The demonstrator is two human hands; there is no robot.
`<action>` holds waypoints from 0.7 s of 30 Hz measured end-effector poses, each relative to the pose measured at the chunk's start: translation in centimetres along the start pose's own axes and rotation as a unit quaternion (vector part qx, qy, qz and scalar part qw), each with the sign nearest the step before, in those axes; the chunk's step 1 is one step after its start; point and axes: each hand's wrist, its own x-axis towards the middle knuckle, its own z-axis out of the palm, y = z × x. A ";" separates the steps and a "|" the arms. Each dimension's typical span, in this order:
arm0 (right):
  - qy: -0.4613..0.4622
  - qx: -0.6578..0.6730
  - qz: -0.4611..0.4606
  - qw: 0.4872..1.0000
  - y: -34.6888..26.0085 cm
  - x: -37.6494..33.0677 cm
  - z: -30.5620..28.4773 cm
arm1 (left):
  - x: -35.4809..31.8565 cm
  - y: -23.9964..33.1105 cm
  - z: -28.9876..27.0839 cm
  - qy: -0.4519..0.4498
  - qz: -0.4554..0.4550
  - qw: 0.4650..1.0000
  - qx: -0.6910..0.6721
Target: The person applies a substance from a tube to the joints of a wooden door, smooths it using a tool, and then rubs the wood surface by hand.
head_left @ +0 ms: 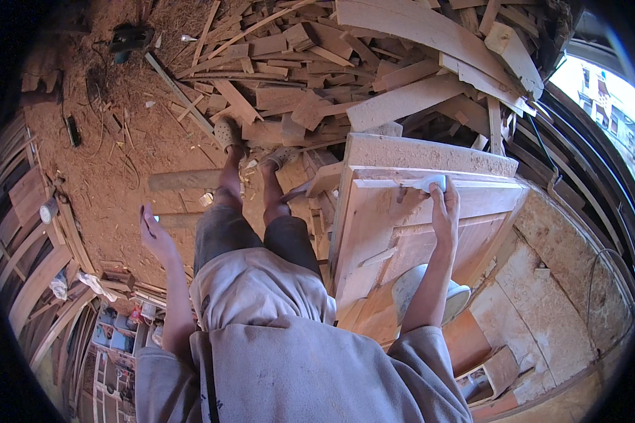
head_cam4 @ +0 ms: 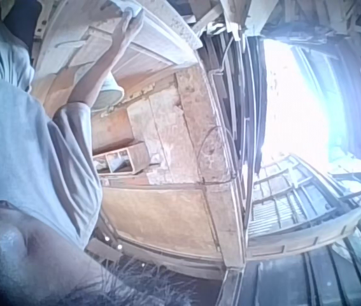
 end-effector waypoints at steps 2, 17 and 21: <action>-0.001 0.004 0.000 1.000 -0.1 0.0 0.0 | 0.1 0.0 0.0 -0.003 -0.002 1.000 -0.013; -0.004 0.005 -0.005 1.000 -0.5 0.0 0.2 | 0.2 -0.4 0.0 -0.001 0.007 1.000 -0.008; -0.010 0.007 -0.004 1.000 -0.4 0.0 0.2 | 0.3 -0.5 0.1 -0.001 0.009 1.000 -0.012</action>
